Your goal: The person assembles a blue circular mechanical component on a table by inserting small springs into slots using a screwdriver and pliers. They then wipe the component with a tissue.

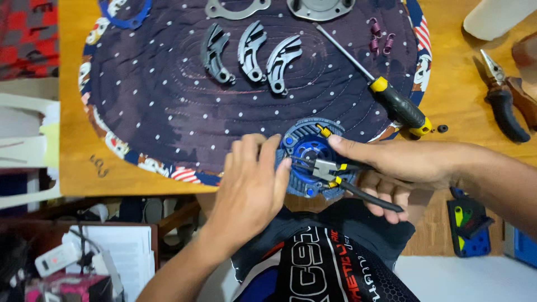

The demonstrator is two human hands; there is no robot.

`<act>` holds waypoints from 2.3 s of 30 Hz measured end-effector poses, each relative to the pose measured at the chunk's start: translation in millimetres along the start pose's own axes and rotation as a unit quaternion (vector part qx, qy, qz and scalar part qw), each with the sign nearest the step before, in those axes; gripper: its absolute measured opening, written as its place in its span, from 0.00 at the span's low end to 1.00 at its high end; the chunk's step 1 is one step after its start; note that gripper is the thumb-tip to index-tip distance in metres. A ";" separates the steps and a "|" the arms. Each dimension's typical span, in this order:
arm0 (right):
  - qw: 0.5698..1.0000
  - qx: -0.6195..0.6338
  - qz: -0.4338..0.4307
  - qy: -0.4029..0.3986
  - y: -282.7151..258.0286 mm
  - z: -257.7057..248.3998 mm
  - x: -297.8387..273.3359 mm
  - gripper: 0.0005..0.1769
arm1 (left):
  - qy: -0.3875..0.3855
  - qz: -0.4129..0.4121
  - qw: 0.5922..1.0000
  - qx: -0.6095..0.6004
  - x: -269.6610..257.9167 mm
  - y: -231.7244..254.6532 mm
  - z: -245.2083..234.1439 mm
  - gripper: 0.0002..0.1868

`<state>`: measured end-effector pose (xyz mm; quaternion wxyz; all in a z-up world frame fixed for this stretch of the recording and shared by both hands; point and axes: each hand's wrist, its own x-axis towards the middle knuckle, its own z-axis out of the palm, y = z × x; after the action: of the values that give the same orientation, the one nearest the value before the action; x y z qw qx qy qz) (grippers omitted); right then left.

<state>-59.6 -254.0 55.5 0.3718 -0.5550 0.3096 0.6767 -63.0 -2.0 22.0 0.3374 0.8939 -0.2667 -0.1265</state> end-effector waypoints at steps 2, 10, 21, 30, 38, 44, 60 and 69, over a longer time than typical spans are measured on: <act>1.000 -0.015 -0.012 0.015 1.0 2.2 -2.0 0.56 | 0.032 -0.001 0.999 -0.017 -1.8 0.6 4.6 0.21; 0.996 -0.042 -0.072 0.046 29.7 -5.0 -14.4 0.47 | 0.053 -0.071 0.991 -0.101 -8.1 4.3 2.7 0.21; 0.887 -0.019 -0.317 0.334 44.2 33.6 13.0 0.23 | 0.002 -0.278 0.952 -0.126 -36.8 46.5 16.1 0.19; 0.897 0.065 -0.347 0.266 50.2 46.8 28.9 0.15 | 0.155 -0.192 0.810 -0.532 -58.9 25.1 56.4 0.23; 0.848 0.095 -0.459 0.249 29.3 33.7 24.5 0.19 | 0.177 -0.210 0.702 -0.657 -26.2 -4.4 64.6 0.26; 0.826 0.192 -0.498 0.181 32.7 12.6 19.5 0.22 | 0.189 -0.203 0.702 -0.656 -20.5 -3.7 61.5 0.23; 0.751 0.377 -0.539 0.050 163.5 16.8 7.4 0.35 | 0.212 -0.181 0.609 -0.742 -65.2 -9.6 39.0 0.21; 0.742 0.409 -0.528 -0.051 202.2 81.0 50.3 0.40 | 0.214 -0.257 0.610 -0.718 -145.3 -6.3 39.2 0.21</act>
<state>-278.4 -286.2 23.0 0.8763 -0.3887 0.1943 0.2080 -196.5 62.7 -4.5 0.8723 0.3992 0.2301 -0.1637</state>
